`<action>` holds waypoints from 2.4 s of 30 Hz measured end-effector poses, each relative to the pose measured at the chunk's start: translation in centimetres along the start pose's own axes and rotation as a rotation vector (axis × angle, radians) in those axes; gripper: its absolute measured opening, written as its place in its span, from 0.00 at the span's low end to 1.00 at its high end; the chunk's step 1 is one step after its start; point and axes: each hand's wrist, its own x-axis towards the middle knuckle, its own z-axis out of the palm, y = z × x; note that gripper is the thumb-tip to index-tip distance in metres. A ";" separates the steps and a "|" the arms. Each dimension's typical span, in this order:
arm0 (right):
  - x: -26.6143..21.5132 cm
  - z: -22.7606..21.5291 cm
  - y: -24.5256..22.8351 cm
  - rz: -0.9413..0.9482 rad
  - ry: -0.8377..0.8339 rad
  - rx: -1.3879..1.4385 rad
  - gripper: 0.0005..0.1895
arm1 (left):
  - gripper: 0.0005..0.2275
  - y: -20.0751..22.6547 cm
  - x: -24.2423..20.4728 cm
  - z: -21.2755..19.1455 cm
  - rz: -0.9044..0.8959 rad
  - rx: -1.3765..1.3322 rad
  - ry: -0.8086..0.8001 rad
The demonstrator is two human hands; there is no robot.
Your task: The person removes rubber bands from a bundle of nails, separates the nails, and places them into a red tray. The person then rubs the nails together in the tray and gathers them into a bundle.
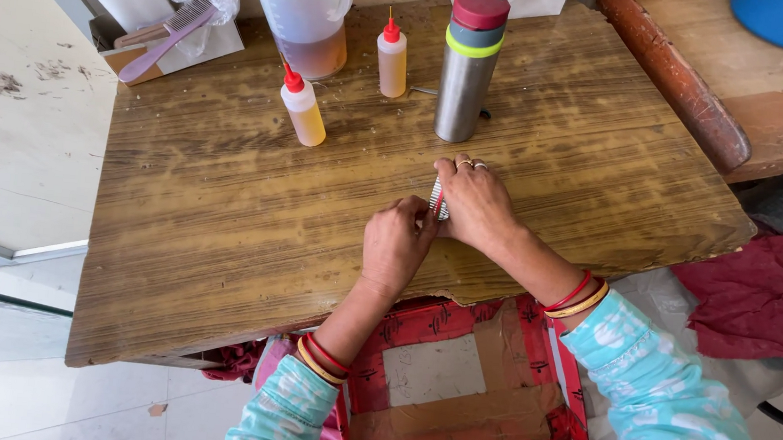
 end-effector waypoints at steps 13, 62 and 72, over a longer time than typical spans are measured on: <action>-2.2 -0.7 3.1 -0.108 0.051 0.288 0.52 | 0.06 -6.4 1.2 1.4 0.059 -0.348 -0.153; -3.1 -1.1 3.3 -0.269 0.027 0.352 0.54 | 0.06 -8.8 4.8 -1.4 -0.386 -1.362 -0.281; -3.5 -1.7 2.8 -0.197 0.045 0.301 0.55 | 0.07 -5.4 1.7 -3.5 -0.271 -1.468 -0.542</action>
